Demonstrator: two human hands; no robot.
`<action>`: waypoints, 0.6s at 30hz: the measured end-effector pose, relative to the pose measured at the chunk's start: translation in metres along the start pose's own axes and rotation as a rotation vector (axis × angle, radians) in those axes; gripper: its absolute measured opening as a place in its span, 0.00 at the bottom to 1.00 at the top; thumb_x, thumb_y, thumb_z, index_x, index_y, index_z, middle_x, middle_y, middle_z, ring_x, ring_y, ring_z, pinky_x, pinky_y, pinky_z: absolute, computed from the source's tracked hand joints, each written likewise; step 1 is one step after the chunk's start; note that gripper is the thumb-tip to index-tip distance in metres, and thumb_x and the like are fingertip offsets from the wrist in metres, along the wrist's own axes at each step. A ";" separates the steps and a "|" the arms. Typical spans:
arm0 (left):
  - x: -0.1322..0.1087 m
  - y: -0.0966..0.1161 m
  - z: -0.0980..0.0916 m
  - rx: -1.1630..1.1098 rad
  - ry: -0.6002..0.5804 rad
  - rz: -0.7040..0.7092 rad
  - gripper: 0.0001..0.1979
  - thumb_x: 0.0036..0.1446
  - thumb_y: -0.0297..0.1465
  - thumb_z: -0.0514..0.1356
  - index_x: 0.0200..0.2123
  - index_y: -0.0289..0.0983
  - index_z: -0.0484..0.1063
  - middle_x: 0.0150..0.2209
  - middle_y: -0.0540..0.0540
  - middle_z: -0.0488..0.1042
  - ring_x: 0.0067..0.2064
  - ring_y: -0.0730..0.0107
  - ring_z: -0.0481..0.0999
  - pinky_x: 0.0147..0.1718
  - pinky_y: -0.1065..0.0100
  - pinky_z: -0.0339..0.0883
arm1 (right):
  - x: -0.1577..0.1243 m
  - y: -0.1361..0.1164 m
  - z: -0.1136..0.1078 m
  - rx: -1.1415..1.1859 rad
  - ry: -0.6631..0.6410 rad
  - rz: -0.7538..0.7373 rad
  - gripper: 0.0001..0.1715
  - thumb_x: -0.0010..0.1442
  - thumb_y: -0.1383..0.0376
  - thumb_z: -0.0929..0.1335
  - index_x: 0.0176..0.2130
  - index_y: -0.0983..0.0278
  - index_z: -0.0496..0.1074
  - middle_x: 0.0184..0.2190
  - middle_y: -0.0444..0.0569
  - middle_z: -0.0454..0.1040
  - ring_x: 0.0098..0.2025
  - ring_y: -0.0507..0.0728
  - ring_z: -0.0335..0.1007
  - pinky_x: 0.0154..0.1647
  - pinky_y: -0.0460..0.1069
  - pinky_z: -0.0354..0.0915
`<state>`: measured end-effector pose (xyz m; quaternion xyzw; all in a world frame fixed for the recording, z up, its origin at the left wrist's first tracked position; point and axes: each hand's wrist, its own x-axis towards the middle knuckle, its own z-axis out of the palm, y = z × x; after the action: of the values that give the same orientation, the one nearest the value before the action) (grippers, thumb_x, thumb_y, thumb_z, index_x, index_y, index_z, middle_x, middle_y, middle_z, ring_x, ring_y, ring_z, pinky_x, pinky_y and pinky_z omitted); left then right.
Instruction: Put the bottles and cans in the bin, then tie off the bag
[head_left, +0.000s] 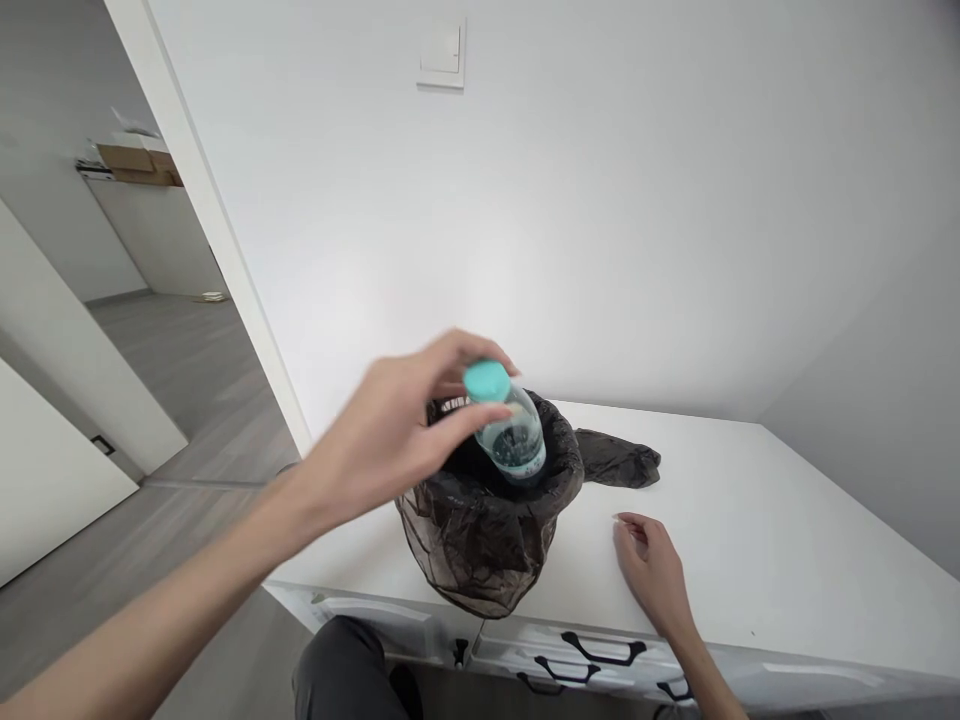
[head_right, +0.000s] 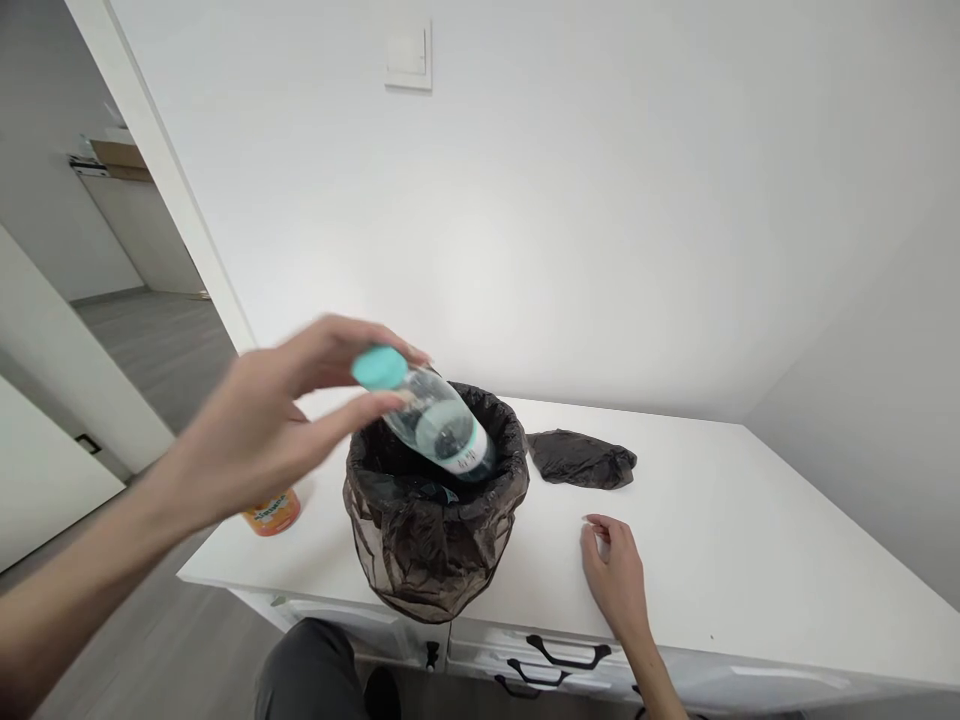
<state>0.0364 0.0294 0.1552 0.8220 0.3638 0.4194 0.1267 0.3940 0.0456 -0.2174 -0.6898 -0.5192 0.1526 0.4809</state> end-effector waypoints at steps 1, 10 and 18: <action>0.000 -0.006 0.008 -0.014 -0.115 -0.009 0.12 0.69 0.43 0.63 0.50 0.43 0.74 0.49 0.49 0.83 0.49 0.62 0.85 0.50 0.58 0.81 | 0.000 0.000 0.000 0.002 -0.002 -0.001 0.23 0.65 0.48 0.67 0.47 0.62 0.75 0.49 0.58 0.78 0.51 0.66 0.75 0.58 0.61 0.69; 0.006 -0.042 0.039 -0.057 -0.654 0.102 0.15 0.72 0.41 0.59 0.54 0.45 0.80 0.58 0.48 0.82 0.60 0.60 0.80 0.59 0.62 0.71 | -0.001 -0.007 -0.001 0.003 0.003 0.006 0.22 0.64 0.49 0.66 0.46 0.62 0.75 0.49 0.58 0.78 0.51 0.66 0.75 0.57 0.62 0.69; 0.017 -0.171 0.018 0.223 0.179 -0.241 0.26 0.74 0.46 0.45 0.54 0.40 0.78 0.55 0.41 0.82 0.58 0.55 0.79 0.60 0.53 0.71 | 0.000 -0.008 -0.002 -0.001 -0.008 0.005 0.20 0.64 0.50 0.66 0.45 0.62 0.75 0.49 0.58 0.79 0.51 0.66 0.75 0.56 0.61 0.69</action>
<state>-0.0274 0.1633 0.0667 0.7409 0.5138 0.4294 0.0511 0.3910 0.0442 -0.2094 -0.6906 -0.5195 0.1562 0.4782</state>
